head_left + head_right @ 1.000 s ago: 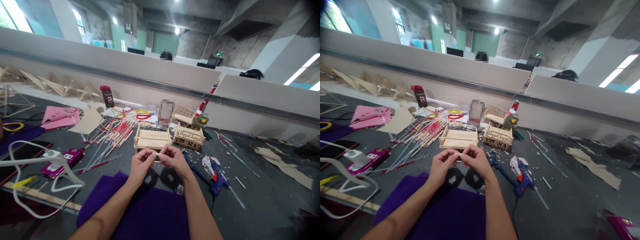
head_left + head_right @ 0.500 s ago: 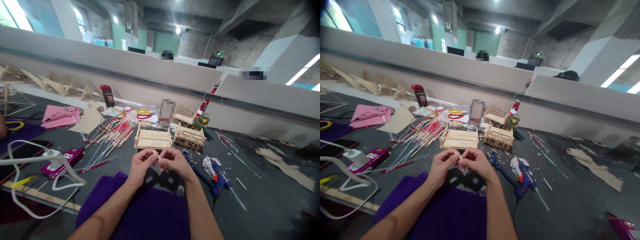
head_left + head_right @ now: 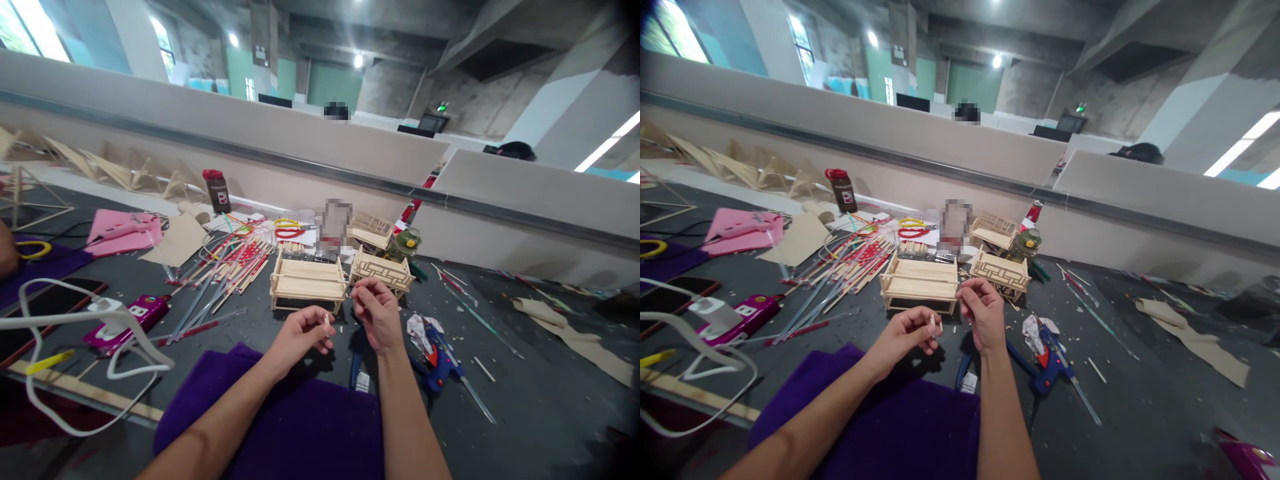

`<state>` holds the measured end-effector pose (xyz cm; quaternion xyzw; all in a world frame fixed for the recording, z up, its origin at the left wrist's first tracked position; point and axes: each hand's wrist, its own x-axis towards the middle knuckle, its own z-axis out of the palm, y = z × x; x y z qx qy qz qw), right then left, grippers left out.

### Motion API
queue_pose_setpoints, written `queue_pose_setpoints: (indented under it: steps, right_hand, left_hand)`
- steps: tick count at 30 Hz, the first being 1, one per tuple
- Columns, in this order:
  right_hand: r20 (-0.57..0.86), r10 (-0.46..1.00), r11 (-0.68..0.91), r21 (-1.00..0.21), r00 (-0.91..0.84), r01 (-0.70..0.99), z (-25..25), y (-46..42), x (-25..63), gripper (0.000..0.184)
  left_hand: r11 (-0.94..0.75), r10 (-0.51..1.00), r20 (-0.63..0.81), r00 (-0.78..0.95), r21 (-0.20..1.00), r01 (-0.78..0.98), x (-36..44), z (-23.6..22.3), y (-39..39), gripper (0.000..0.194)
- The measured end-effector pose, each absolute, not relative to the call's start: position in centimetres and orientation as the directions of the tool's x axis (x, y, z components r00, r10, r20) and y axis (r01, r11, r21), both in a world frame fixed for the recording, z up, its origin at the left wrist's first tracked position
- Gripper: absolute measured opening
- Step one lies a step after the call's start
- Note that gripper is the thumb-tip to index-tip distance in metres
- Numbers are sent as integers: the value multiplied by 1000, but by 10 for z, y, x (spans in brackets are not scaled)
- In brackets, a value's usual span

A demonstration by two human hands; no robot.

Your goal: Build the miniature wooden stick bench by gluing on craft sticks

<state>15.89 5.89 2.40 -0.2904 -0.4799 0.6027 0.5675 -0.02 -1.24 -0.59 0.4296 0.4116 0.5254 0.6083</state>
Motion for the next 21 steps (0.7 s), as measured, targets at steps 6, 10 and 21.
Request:
queue_pose_setpoints:
  steps: [6, 10, 21]
  right_hand:
    - [143, 893, 79, -983, -427, -163, 23, 53, 155, 26]
    - [110, 798, 82, -994, -593, -73, 24, 50, 150, 27]
    - [82, 814, 49, -996, -575, -74, 25, 49, 147, 35]
  left_hand:
    - [23, 1000, -15, 24, 931, -365, -2, 1, -13, 45]
    - [-6, 999, 20, 36, 936, -351, -2, 4, -15, 34]
    - [-54, 998, 47, -32, 959, -277, -3, 1, -14, 27]
